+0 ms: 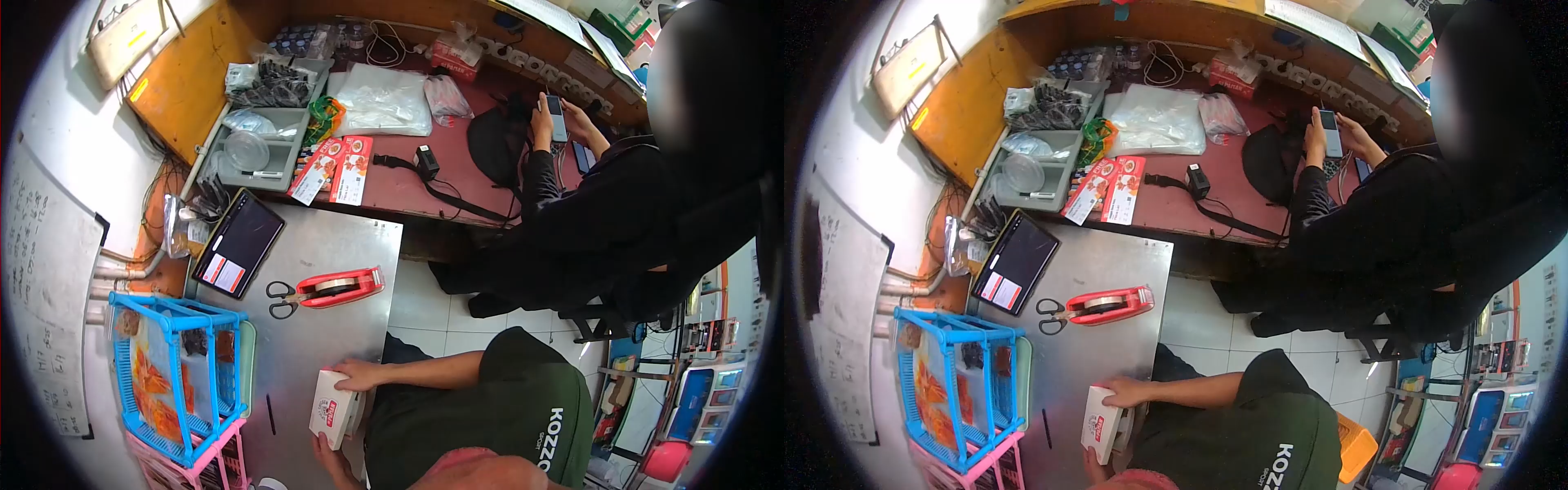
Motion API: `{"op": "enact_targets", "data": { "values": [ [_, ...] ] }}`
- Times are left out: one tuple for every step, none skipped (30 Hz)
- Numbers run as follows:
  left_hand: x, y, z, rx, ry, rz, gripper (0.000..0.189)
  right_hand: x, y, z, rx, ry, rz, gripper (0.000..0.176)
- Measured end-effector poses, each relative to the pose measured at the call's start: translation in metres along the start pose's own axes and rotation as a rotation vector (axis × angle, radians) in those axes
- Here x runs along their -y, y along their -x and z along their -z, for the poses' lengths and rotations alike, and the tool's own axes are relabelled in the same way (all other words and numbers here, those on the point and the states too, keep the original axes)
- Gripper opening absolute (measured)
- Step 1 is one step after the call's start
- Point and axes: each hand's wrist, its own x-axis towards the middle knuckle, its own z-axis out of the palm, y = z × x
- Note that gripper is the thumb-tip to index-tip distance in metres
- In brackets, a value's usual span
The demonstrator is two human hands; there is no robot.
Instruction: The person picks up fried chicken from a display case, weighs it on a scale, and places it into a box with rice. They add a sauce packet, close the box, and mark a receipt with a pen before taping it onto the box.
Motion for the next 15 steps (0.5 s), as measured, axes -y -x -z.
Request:
{"op": "enact_targets", "data": {
  "values": [
    [0.002,-0.001,0.001,0.008,-0.034,-0.002,0.048,-0.004,-0.003,-0.002,-0.003,-0.007,-0.003,0.059],
    [0.005,-0.003,0.002,0.007,-0.041,0.000,0.048,-0.012,-0.007,-0.009,0.016,-0.013,-0.025,0.060],
    [0.004,-0.002,-0.002,-0.057,-0.033,0.030,0.047,-0.016,-0.011,-0.012,0.038,-0.018,-0.045,0.060],
    [0.002,0.001,-0.003,-0.122,-0.025,0.058,0.046,-0.020,-0.015,-0.015,0.041,-0.025,-0.044,0.060],
    [0.000,0.004,-0.005,-0.125,-0.027,0.055,0.046,-0.025,-0.019,-0.016,0.087,-0.032,-0.077,0.060],
    [-0.004,0.009,-0.009,-0.081,-0.059,0.035,0.047,-0.025,-0.021,-0.015,0.131,-0.035,-0.109,0.060],
    [-0.006,0.011,-0.012,-0.035,-0.090,0.010,0.048,-0.025,-0.021,-0.015,0.129,-0.032,-0.101,0.060],
    [-0.001,0.006,-0.011,-0.032,-0.085,-0.006,0.048,-0.024,-0.022,-0.013,0.158,0.021,-0.086,0.058],
    [0.006,0.004,-0.012,-0.084,-0.105,-0.021,0.049,-0.024,-0.024,-0.011,0.190,0.076,-0.075,0.056],
    [0.012,0.005,-0.011,-0.138,-0.128,-0.025,0.051,-0.026,-0.026,-0.014,0.190,0.082,-0.073,0.056],
    [0.018,0.006,-0.008,-0.135,-0.126,-0.022,0.051,-0.031,-0.026,-0.019,0.175,0.093,-0.059,0.057],
    [0.015,0.008,-0.014,-0.149,-0.074,-0.004,0.052,-0.034,-0.026,-0.022,0.156,0.105,-0.044,0.059],
    [0.014,0.011,-0.017,-0.166,-0.023,0.012,0.053,-0.038,-0.024,-0.025,0.152,0.107,-0.044,0.059],
    [0.018,0.012,-0.018,-0.165,-0.019,0.007,0.053,-0.041,-0.024,-0.028,0.136,0.119,-0.015,0.060],
    [0.023,0.011,-0.021,-0.221,-0.050,-0.031,0.054,-0.040,-0.025,-0.027,0.119,0.135,0.017,0.060]
  ]
}}
